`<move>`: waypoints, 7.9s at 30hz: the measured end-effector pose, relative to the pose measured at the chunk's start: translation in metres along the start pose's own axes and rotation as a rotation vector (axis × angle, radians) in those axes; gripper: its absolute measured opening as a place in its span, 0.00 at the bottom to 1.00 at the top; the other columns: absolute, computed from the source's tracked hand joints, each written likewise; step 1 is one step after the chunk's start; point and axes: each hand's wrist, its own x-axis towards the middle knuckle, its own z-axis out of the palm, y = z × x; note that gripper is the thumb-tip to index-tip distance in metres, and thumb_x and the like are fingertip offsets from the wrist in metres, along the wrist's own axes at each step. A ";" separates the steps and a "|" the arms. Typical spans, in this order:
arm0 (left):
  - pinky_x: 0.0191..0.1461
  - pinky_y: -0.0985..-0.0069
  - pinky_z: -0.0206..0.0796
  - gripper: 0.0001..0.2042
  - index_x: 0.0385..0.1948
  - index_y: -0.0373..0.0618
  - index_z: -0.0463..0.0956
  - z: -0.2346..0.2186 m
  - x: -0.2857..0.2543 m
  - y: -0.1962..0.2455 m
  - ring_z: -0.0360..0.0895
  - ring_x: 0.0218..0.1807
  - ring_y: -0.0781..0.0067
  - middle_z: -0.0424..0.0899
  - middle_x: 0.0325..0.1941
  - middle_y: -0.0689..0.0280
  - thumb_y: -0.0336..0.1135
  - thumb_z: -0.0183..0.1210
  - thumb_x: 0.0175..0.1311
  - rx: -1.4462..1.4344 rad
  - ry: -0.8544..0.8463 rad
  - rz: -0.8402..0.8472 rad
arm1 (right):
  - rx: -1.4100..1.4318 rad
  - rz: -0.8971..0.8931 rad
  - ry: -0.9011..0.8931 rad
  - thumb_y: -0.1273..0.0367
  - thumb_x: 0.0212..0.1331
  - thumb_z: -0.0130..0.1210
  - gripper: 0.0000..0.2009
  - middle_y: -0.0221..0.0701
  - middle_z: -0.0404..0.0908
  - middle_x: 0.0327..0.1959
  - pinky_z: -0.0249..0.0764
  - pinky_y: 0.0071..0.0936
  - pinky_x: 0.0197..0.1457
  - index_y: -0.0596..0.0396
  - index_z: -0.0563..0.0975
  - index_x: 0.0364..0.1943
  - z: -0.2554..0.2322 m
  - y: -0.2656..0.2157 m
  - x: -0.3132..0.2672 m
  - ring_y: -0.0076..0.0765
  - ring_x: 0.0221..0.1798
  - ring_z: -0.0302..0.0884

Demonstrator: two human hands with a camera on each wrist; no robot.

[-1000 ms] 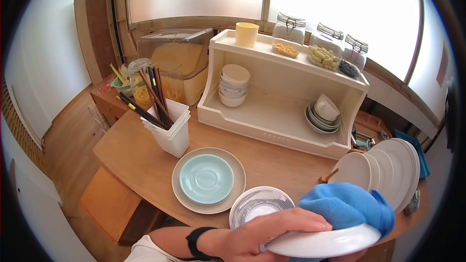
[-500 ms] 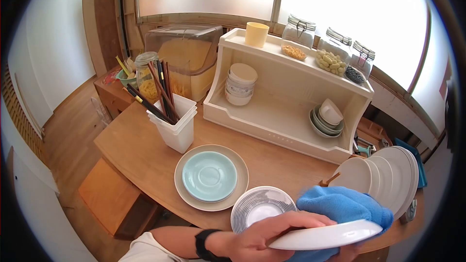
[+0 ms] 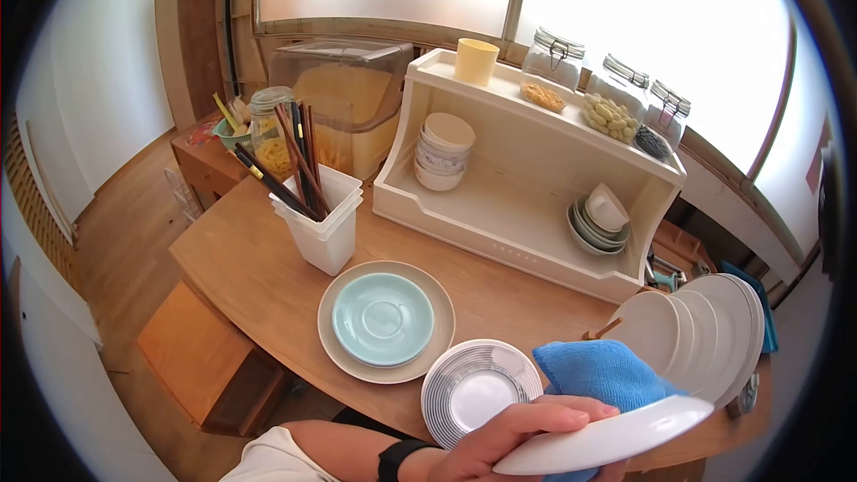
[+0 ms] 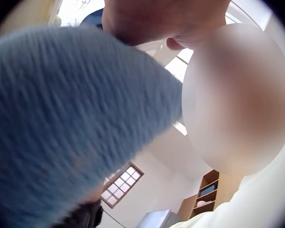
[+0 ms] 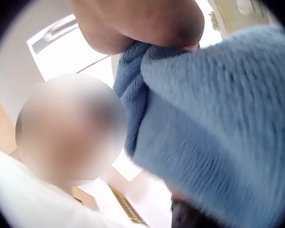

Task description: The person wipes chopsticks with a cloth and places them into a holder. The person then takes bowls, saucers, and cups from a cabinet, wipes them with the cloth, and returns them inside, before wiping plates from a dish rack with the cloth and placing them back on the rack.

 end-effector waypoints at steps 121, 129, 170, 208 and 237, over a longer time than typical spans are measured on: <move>0.59 0.74 0.62 0.29 0.62 0.30 0.59 -0.046 0.011 0.066 0.71 0.55 0.71 0.74 0.54 0.56 0.51 0.35 0.77 0.857 0.051 -0.639 | -1.191 -1.050 -0.763 0.73 0.37 0.56 0.18 0.36 0.76 0.38 0.74 0.36 0.37 0.50 0.81 0.39 0.012 -0.034 0.057 0.44 0.33 0.74; 0.56 0.75 0.63 0.29 0.61 0.29 0.61 -0.045 0.016 0.071 0.71 0.51 0.70 0.75 0.50 0.55 0.52 0.35 0.76 0.771 0.118 -0.629 | -1.174 -0.849 -1.051 0.76 0.33 0.59 0.19 0.36 0.76 0.33 0.76 0.35 0.35 0.53 0.80 0.39 0.040 -0.045 0.035 0.47 0.33 0.76; 0.57 0.77 0.67 0.21 0.60 0.35 0.67 -0.187 0.016 0.145 0.76 0.52 0.75 0.79 0.53 0.61 0.42 0.43 0.76 0.984 0.734 -1.112 | -0.918 -0.144 -0.196 0.72 0.52 0.59 0.13 0.36 0.73 0.34 0.67 0.29 0.46 0.62 0.74 0.40 -0.160 0.044 -0.002 0.36 0.37 0.71; 0.25 0.79 0.67 0.23 0.54 0.33 0.71 -0.090 -0.009 0.113 0.76 0.20 0.77 0.78 0.21 0.68 0.37 0.64 0.61 1.592 -0.029 -0.949 | -0.774 -0.091 -0.223 0.73 0.52 0.59 0.13 0.37 0.78 0.36 0.70 0.30 0.45 0.62 0.75 0.43 -0.164 0.060 -0.007 0.36 0.37 0.75; 0.31 0.77 0.66 0.16 0.50 0.33 0.66 -0.082 0.005 0.084 0.75 0.26 0.77 0.79 0.26 0.63 0.37 0.53 0.71 1.463 -0.011 -1.075 | -0.494 0.212 -0.341 0.57 0.60 0.61 0.31 0.37 0.75 0.50 0.67 0.29 0.57 0.67 0.66 0.58 -0.102 0.064 -0.015 0.29 0.51 0.71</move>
